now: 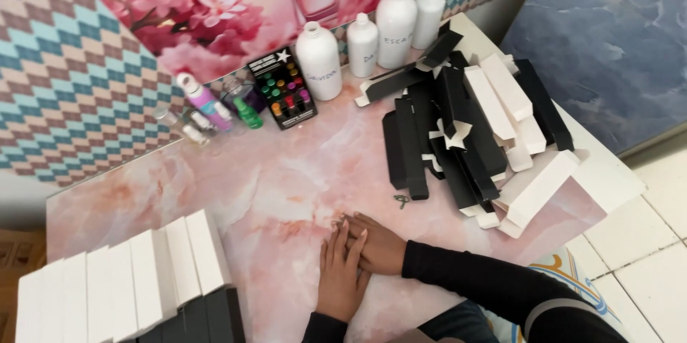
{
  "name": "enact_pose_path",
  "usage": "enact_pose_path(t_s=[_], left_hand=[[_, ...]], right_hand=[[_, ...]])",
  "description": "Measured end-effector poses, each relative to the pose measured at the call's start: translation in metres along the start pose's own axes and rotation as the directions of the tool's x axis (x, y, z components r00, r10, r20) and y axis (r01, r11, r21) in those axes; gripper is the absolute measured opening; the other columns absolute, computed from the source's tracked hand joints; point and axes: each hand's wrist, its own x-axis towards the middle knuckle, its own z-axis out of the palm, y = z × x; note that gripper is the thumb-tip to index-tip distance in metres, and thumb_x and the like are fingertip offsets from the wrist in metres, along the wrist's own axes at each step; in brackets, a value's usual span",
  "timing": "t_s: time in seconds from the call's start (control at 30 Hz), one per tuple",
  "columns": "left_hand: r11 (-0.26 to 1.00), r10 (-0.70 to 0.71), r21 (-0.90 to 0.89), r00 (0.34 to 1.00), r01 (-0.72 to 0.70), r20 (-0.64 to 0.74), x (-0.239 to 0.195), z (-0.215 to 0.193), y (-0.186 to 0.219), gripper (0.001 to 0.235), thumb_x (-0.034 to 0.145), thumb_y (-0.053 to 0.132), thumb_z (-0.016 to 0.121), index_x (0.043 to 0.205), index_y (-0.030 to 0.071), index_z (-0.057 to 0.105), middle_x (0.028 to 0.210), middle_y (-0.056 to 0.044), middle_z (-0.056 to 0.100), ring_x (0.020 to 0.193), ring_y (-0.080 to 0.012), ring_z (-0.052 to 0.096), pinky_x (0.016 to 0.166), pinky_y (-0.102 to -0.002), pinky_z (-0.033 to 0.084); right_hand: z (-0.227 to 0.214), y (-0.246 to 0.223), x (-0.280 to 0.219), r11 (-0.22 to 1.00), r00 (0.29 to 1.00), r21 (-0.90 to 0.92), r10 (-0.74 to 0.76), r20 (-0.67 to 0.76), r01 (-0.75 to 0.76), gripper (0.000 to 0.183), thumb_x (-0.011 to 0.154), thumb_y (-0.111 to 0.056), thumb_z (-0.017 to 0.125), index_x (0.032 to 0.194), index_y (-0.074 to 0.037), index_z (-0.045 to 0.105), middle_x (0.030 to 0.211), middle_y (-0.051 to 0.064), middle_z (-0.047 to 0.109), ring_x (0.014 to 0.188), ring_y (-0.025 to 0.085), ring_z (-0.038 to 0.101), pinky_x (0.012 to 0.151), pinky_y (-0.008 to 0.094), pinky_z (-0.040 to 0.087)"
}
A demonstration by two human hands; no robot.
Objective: The person is manually folding flat-packed white cardboard into small boxes, likely for perfume packaging.
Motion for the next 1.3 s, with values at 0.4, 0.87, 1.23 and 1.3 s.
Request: enact_pose_path(t_s=[0.4,0.87,1.23,1.3], left_hand=[[0.997,0.048,-0.053,0.998,-0.05,-0.048,0.033,0.009,0.014,0.085,0.076,0.004,0.069,0.155,0.023,0.043,0.168,-0.013,0.028,0.155,-0.0436,0.02,0.124,-0.062,0.015],[0.793,0.484,-0.25,0.824,-0.555,-0.295,0.23,-0.006,0.156,0.062,0.089,-0.005,0.055,0.146,0.018,0.055,0.154,-0.014,0.048,0.148,-0.0457,0.04,0.123,-0.062,0.031],[0.604,0.277,-0.766,0.959,-0.22,-0.057,0.298,0.052,0.203,0.068,0.1,-0.004,0.04,0.164,0.012,0.028,0.171,-0.024,0.007,0.154,-0.0553,-0.003,0.122,-0.067,0.014],[0.463,0.156,-0.885,0.98,0.038,0.124,0.306,0.062,0.199,0.066,0.104,0.01,0.045,0.166,0.015,0.021,0.17,-0.027,-0.008,0.153,-0.0534,-0.011,0.123,-0.067,0.008]], right_hand=[[-0.029,0.007,-0.011,0.994,0.985,0.096,-0.027,-0.169,0.044,0.042,0.104,-0.018,0.049,0.138,0.007,0.05,0.136,0.024,0.054,0.127,0.038,0.049,0.111,0.048,0.037],[-0.191,0.084,-0.091,0.98,0.76,-0.108,0.057,-0.648,-0.165,0.034,0.096,-0.02,0.061,0.121,0.003,0.065,0.119,0.02,0.068,0.111,0.039,0.065,0.095,0.049,0.052],[-0.248,0.164,-0.133,0.812,0.613,0.078,0.496,-0.615,-0.579,0.043,0.088,0.001,0.07,0.13,-0.003,0.065,0.135,0.02,0.062,0.127,0.042,0.059,0.103,0.05,0.051],[-0.241,0.171,-0.131,0.774,0.591,0.07,0.535,-0.604,-0.629,0.045,0.092,-0.004,0.07,0.136,-0.006,0.061,0.143,0.019,0.055,0.132,0.043,0.055,0.104,0.051,0.051]])
